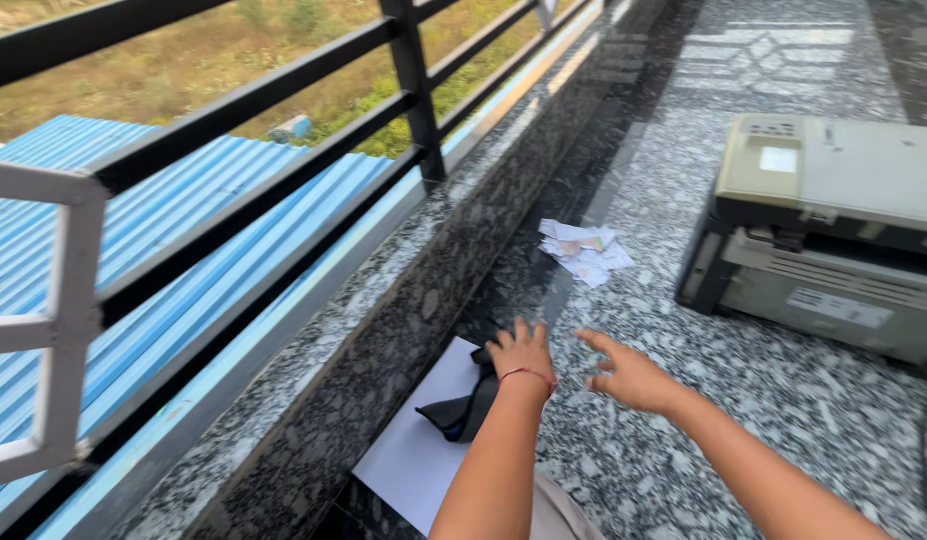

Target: The person wipes the exterior of a printer with a blue cloth, cleaning the top, front, and sides. They then unplug the power cord, coil it, and place it on top of the printer.

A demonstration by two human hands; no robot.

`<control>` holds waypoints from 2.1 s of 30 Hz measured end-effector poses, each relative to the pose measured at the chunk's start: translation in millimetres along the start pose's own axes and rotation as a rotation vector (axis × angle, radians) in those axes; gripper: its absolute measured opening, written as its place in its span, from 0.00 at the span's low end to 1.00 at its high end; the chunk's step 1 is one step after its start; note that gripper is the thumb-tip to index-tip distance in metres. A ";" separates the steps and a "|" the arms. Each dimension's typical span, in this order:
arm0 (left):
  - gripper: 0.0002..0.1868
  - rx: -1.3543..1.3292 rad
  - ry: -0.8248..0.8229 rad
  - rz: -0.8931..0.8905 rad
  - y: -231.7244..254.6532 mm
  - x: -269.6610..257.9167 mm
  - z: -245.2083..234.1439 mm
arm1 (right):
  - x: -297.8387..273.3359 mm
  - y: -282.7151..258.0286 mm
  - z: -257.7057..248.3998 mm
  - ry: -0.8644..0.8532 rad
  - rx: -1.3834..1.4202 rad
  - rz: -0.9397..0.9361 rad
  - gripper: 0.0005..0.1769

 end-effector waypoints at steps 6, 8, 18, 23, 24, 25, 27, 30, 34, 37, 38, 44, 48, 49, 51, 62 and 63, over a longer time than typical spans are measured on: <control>0.51 -0.127 0.102 0.284 116.3 -16.9 -20.1 | -51.9 21.9 -58.7 0.176 -0.240 0.113 0.49; 0.53 -0.181 0.141 0.375 163.5 -29.7 -29.6 | -79.8 37.7 -83.5 0.273 -0.292 0.114 0.49; 0.48 -0.292 0.173 0.790 383.6 -131.1 -13.2 | -284.1 140.3 -182.0 0.490 -0.384 0.282 0.50; 0.49 -0.322 0.108 0.885 463.4 -178.6 19.1 | -365.7 191.8 -195.1 0.577 -0.384 0.262 0.51; 0.49 -0.327 0.091 0.893 474.5 -185.5 28.0 | -377.0 205.0 -194.4 0.592 -0.365 0.283 0.50; 0.49 -0.333 0.073 0.901 484.9 -192.5 37.6 | -385.6 218.7 -192.5 0.606 -0.346 0.304 0.50; 0.51 -0.313 0.050 0.902 500.6 -202.1 56.8 | -399.7 244.5 -188.4 0.636 -0.317 0.306 0.49; 0.49 -0.298 0.035 0.886 517.8 -206.8 81.5 | -404.0 273.7 -179.4 0.696 -0.282 0.261 0.48; 0.50 -0.250 0.005 0.889 532.0 -206.4 110.5 | -403.9 294.2 -164.0 0.688 -0.297 0.345 0.49; 0.44 -0.240 -0.053 0.874 547.3 -200.9 128.4 | -407.7 301.9 -164.5 0.696 -0.365 0.400 0.48; 0.39 -0.246 -0.015 0.890 553.6 -199.5 132.4 | -408.6 304.3 -168.9 0.714 -0.391 0.404 0.47; 0.27 -0.055 -0.103 0.967 576.4 -198.0 154.1 | -417.4 327.8 -180.5 0.435 -0.332 0.747 0.29; 0.27 -0.002 -0.206 1.021 582.8 -203.3 164.3 | -423.9 351.4 -177.1 0.241 -0.242 0.965 0.42; 0.28 -0.012 -0.211 1.029 581.9 -205.1 167.4 | -423.7 358.9 -175.9 0.252 -0.241 0.993 0.43; 0.29 -0.015 -0.221 1.037 584.1 -207.9 172.9 | -424.0 377.9 -173.6 0.299 -0.221 1.046 0.42; 0.36 -0.073 -0.249 1.016 578.4 -214.1 190.6 | -408.9 461.2 -138.7 0.440 -0.096 1.205 0.52; 0.38 -0.097 -0.286 1.001 575.4 -213.1 191.5 | -408.0 460.4 -137.1 0.441 -0.094 1.197 0.52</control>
Point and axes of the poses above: each hand's wrist, its own x-axis towards the middle knuckle, its own z-axis out of the palm, y = z × x, the point moved 2 cm from there along x, towards the middle knuckle, and after that the axes turned 6 degrees about -y, right-handed, at the moved point
